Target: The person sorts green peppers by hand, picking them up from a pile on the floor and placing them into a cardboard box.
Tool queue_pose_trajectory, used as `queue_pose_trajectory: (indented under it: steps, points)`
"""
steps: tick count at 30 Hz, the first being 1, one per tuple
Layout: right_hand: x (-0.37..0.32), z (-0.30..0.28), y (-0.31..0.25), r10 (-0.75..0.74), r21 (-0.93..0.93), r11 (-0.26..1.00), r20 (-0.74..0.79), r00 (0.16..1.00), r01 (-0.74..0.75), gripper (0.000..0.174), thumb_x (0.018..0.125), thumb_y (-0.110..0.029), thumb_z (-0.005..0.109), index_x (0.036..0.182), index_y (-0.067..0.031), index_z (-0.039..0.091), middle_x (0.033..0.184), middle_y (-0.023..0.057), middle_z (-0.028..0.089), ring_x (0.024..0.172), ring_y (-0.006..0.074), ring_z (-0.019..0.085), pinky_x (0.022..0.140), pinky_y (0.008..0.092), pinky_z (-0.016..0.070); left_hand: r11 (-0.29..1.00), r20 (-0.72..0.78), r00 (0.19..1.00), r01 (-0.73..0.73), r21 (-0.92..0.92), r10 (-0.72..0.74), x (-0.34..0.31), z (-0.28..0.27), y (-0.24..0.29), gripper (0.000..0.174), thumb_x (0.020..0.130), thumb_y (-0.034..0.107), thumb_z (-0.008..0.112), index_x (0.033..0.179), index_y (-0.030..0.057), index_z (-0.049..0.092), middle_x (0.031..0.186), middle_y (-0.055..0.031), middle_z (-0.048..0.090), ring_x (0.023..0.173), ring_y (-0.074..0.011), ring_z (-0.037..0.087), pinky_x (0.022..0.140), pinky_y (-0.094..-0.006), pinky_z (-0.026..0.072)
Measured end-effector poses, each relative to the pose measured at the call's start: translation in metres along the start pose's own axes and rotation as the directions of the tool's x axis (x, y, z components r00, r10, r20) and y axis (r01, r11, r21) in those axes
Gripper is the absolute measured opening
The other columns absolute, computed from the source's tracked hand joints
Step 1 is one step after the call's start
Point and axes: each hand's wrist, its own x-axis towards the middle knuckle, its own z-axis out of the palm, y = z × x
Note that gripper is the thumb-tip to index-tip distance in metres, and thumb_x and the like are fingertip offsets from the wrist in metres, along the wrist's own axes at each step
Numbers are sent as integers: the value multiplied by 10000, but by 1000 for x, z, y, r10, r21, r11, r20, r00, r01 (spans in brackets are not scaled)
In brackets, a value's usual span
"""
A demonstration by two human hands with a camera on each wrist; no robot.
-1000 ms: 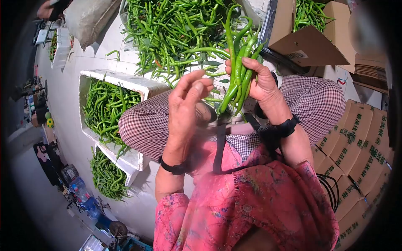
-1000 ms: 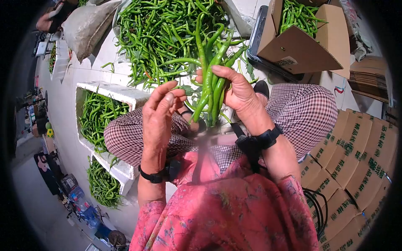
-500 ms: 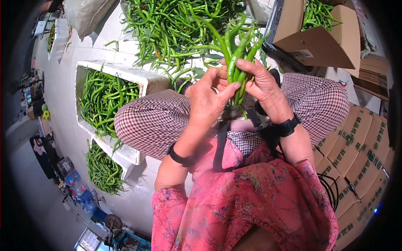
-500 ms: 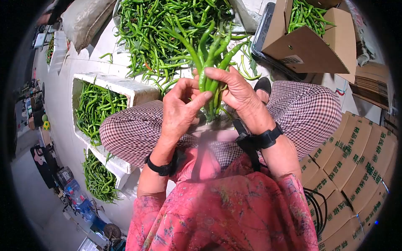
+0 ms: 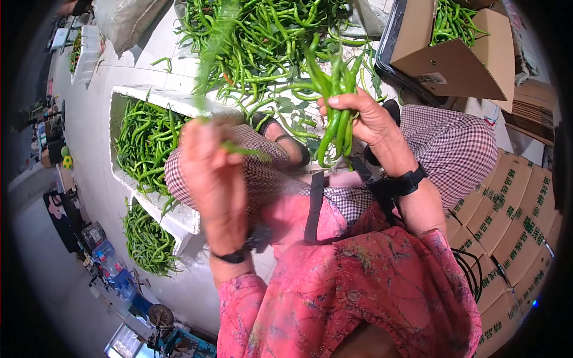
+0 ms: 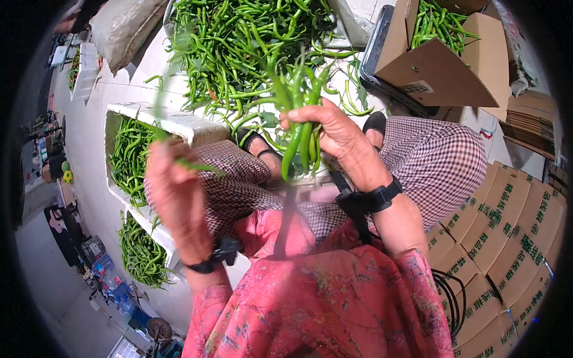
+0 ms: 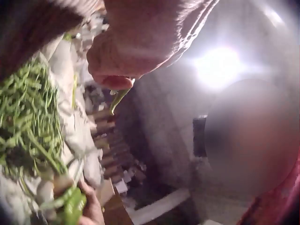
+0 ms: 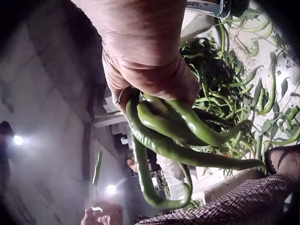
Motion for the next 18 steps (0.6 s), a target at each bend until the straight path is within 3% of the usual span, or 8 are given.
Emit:
queue_pose_trajectory:
  steps: [1, 2, 5, 8, 10, 12, 13, 18]
  points:
    - [1, -3, 0, 20, 94, 995, -35, 999, -16, 422, 771, 3, 646, 1160, 90, 507, 989, 172, 645, 822, 220, 670, 762, 328, 572, 983, -79, 988, -121, 138, 133, -3, -7, 24, 109, 923, 108, 575, 1000, 35, 547, 827, -14, 554, 641, -33, 485, 537, -159, 416]
    - [3, -7, 0, 43, 187, 982, -69, 997, -29, 403, 773, 1, 640, 1139, 111, 512, 988, 182, 645, 819, 231, 669, 770, 333, 570, 975, -193, 960, -178, 131, 201, -3, -26, 47, 114, 929, 118, 571, 993, 26, 551, 883, -34, 586, 746, -50, 532, 562, -176, 430]
    - [4, -14, 0, 12, 279, 960, 5, 1000, -13, 356, 789, -20, 624, 1091, 140, 523, 1007, 185, 624, 863, 246, 649, 789, 346, 562, 669, -240, 810, -233, 706, 536, -3, -89, 102, 253, 938, 156, 570, 1142, 7, 555, 1071, -98, 581, 996, -151, 551, 835, -243, 477]
    - [-1, -8, -2, 1, 293, 956, 45, 999, -15, 366, 804, -35, 608, 1114, 136, 513, 1034, 184, 598, 899, 242, 631, 786, 349, 559, -6, 122, 572, -200, 980, 811, -17, -95, 111, 322, 949, 153, 534, 1210, -34, 506, 1197, -143, 521, 1132, -221, 513, 967, -346, 441]
    - [-4, -2, 0, 11, 285, 958, 63, 998, -29, 391, 801, -28, 605, 1148, 119, 501, 1031, 182, 596, 887, 241, 632, 782, 358, 564, 239, 8, 676, -272, 932, 737, -30, -44, 85, 301, 935, 102, 510, 1213, -12, 521, 1192, -131, 549, 1040, -213, 553, 905, -326, 459]
    - [-2, 2, 3, 10, 271, 962, 129, 992, -45, 420, 812, -46, 621, 1192, 82, 494, 1047, 185, 608, 916, 248, 641, 806, 374, 565, 495, -108, 945, -62, 867, 308, -40, -10, 41, 415, 901, 109, 516, 1303, 19, 470, 1108, -129, 616, 1049, -194, 560, 942, -320, 422]
    - [-4, 9, 2, 18, 191, 981, 130, 991, -43, 438, 819, -56, 629, 1214, 69, 485, 1059, 188, 614, 939, 254, 643, 827, 383, 561, 606, 94, 994, -111, 788, 59, -32, 2, 19, 568, 796, 30, 611, 1334, 10, 430, 1192, -125, 567, 1058, -224, 570, 933, -341, 448]
    - [-12, 23, 4, -4, 33, 999, 139, 990, -1, 497, 816, -44, 654, 1263, 30, 452, 1074, 149, 614, 995, 227, 630, 885, 352, 528, 750, 299, 903, 37, 660, -308, -4, 26, -75, 768, 826, 82, 679, 1443, 14, 226, 1178, -133, 561, 992, -177, 580, 872, -306, 472]
